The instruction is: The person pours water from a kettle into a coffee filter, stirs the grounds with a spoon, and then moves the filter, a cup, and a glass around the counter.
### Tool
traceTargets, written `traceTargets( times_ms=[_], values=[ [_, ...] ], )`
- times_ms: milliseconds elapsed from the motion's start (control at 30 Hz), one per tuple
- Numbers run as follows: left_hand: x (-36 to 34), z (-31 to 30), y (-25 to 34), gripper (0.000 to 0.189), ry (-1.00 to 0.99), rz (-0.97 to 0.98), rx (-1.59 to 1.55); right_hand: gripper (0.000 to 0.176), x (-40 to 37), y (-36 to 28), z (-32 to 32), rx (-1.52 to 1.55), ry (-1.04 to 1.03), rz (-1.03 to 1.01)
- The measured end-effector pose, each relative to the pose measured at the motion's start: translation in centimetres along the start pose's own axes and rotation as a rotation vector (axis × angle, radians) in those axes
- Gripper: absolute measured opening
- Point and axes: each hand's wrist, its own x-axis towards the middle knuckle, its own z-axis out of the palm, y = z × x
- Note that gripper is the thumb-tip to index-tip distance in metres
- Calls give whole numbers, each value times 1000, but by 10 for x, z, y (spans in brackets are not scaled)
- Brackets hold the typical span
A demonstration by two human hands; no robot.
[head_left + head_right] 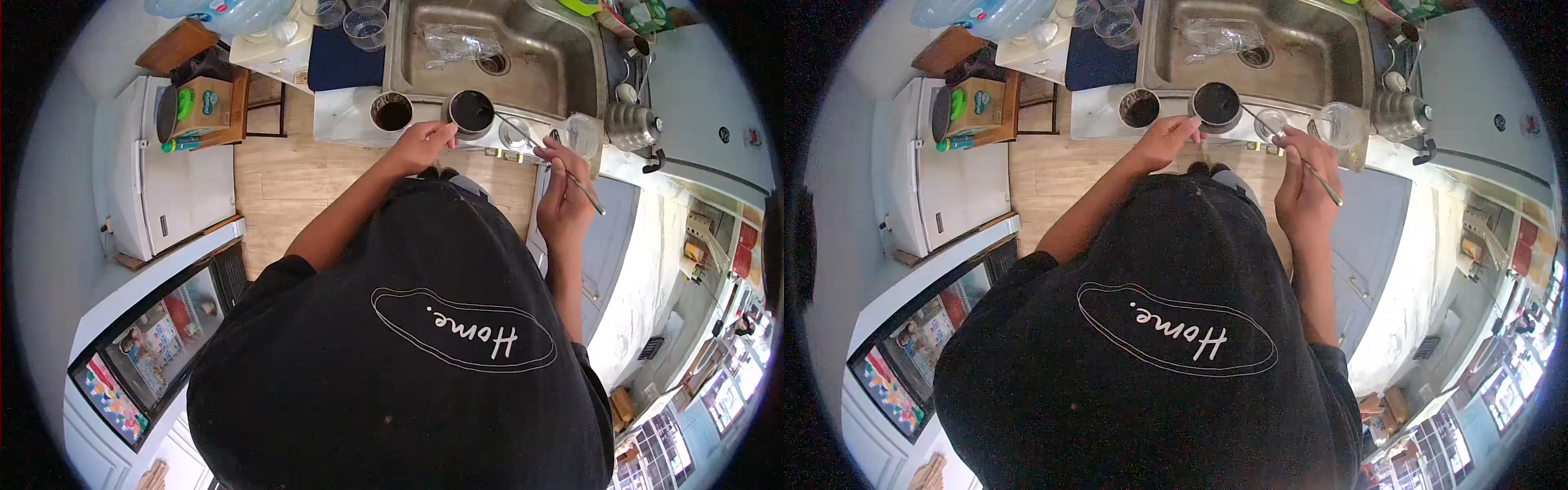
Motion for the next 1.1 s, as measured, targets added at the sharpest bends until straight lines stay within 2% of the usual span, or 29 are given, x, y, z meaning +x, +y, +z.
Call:
traceTargets(
  times_ms=[67,367,567,767,867,967,1100],
  values=[
    [1,0,0,45,-7,13,-12,12,-4,-2,1,31,-24,-42],
    [2,-2,-4,44,-13,-20,32,11,-2,1,2,61,43,28],
    [4,-2,-9,43,-17,-6,21,13,-1,-5,7,24,-5,-44],
    [5,-3,-8,44,-26,-12,30,14,0,1,2,34,2,61],
    [4,-7,-2,47,-96,-54,41,14,0,3,-2,48,-25,-9],
    [4,-6,-1,47,-84,-50,63,15,5,-5,0,-16,-48,-64],
    [4,-3,-6,43,-15,31,28,15,6,-3,2,10,-36,45]
  ],
)
